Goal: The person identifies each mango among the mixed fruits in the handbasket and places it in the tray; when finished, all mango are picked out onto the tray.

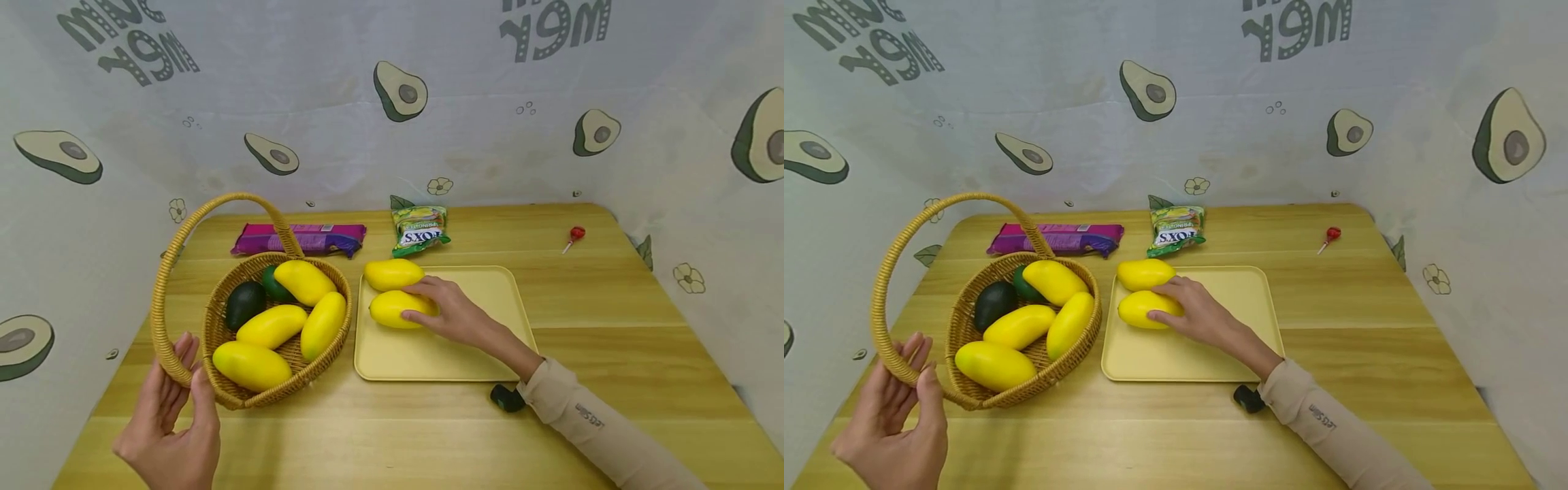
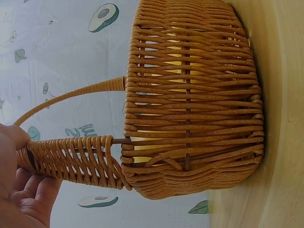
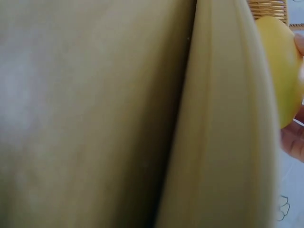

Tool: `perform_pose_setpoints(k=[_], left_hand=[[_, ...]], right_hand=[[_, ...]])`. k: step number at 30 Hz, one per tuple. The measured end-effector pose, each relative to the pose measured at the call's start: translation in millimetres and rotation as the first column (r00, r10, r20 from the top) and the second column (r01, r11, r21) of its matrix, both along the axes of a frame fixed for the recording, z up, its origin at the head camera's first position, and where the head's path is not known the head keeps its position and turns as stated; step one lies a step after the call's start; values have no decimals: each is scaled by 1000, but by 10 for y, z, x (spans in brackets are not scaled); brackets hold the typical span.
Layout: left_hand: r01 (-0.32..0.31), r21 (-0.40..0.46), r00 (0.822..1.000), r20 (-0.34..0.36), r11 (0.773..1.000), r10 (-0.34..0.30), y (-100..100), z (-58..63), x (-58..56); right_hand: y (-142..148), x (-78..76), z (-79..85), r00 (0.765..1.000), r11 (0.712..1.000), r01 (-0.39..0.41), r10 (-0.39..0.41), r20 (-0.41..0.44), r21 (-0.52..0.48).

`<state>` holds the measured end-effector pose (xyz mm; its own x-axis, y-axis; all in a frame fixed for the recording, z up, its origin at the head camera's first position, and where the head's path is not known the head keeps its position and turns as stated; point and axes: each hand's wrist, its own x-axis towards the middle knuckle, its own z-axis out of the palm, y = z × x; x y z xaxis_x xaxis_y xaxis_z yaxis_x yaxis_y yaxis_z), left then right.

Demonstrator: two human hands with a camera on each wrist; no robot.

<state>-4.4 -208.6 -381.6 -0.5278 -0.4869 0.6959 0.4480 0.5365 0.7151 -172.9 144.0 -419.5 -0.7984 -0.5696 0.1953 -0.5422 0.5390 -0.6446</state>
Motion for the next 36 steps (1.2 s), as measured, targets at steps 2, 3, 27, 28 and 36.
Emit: perform_pose_setpoints(k=[2, 3, 27, 28, 36], left_hand=[[0, 1, 1000, -2, 1000, 0, 18, 15, 2], [0, 2, 1000, -3, 1000, 0, 27, 24, 3], [-1, 1, 1000, -6, 1000, 1, 31, 35, 12], [-3, 0, 1000, -5, 1000, 3, 26, 31, 12], [-5, -9, 1000, 5, 1000, 5, 31, 32, 14]], right_hand=[[-10, 1, -3, 1000, 1000, -5, 5, -9, 0], [-17, -3, -5, 1000, 1000, -9, 9, -12, 0], [-89, -64, 7, 1000, 999, 0, 1, -13, 36], [-91, -62, 13, 1000, 999, 1, 0, -11, 44], [-37, -2, 66, 999, 986, -30, 25, 28, 165]])
